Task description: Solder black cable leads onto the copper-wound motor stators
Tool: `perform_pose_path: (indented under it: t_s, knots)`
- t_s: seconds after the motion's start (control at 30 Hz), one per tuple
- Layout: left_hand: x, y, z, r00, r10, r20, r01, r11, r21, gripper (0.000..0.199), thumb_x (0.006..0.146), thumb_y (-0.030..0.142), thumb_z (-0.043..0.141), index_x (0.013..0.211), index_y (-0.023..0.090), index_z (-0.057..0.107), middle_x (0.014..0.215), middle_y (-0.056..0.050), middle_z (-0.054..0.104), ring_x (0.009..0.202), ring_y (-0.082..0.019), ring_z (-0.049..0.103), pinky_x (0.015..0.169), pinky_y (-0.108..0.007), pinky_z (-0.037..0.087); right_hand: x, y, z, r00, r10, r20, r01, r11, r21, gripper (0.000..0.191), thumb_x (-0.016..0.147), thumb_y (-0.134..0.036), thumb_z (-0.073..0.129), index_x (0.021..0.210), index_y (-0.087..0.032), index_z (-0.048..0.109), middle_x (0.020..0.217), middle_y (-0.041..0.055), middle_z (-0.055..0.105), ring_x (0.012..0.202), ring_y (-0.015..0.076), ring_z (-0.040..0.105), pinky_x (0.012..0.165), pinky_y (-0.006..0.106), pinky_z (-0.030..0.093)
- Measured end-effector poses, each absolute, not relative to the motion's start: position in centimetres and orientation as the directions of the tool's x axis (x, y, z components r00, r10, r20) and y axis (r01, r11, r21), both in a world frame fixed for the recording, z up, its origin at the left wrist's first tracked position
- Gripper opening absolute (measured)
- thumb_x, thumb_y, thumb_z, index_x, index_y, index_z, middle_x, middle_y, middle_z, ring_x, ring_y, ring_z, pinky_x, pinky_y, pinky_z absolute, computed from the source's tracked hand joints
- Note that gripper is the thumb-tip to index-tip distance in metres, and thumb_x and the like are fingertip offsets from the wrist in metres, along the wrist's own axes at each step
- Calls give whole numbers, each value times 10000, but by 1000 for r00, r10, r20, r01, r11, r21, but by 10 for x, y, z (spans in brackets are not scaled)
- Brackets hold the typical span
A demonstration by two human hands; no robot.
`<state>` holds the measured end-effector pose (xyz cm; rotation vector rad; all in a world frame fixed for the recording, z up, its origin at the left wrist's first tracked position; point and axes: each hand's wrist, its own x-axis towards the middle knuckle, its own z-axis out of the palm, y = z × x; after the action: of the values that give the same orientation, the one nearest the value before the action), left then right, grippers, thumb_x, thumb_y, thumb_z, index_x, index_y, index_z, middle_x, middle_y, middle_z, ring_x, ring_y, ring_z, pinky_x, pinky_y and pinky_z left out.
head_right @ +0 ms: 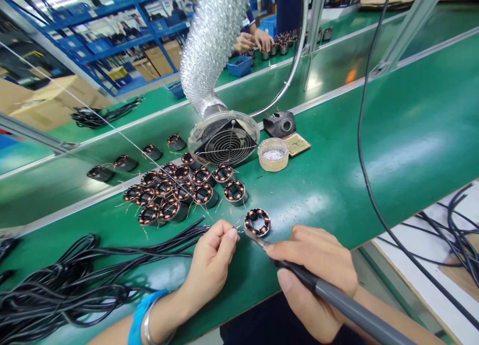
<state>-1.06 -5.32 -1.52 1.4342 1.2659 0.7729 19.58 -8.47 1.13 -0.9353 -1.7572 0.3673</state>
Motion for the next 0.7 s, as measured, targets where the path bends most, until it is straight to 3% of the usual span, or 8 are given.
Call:
perform_pose_path:
  t_s: [0.17,0.3,0.43,0.53,0.63,0.7]
  knots:
    - [-11,-53,-17,237,957,-166,282,96,955,342,977,438,441,745,189,469,598,57,367,557,-102,328,537,-229,277,193,-84,2,-114,742,661,416,640,-647,246,839,-152,516,1043,-202,645,700,55,655,610,209,630,449,338,395]
    - [-11,-52,-17,233,958,-169,268,104,958,338,974,439,453,749,187,479,589,56,369,551,-101,328,526,-227,271,196,-85,6,-116,737,666,394,650,-650,237,842,-145,508,1032,-176,647,657,42,626,526,173,572,441,329,399]
    - [-11,-53,-17,230,960,-162,263,99,960,343,972,439,461,740,186,480,591,53,372,555,-102,332,525,-227,272,201,-86,18,-207,754,624,468,636,-613,246,844,-124,515,1055,-184,626,721,49,668,615,190,631,489,323,456]
    - [-11,-54,-18,230,959,-164,268,100,958,344,973,446,455,748,187,481,594,55,370,555,-101,331,526,-227,271,205,-72,18,-132,733,667,510,627,-588,259,863,-131,525,1086,-206,632,735,30,649,612,173,610,512,309,461]
    - [-11,-53,-19,229,959,-168,276,102,956,340,974,446,450,754,189,480,592,58,365,550,-101,325,525,-228,266,213,-43,3,1,649,761,633,589,-503,283,876,-136,580,1137,-224,642,873,47,673,707,180,615,624,320,495]
    - [-11,-53,-18,230,959,-168,277,101,956,336,974,441,450,753,190,478,590,60,362,547,-101,321,525,-228,265,219,-21,-11,-7,645,764,739,518,-430,277,896,-167,607,1168,-215,638,979,73,690,815,214,632,729,354,518]
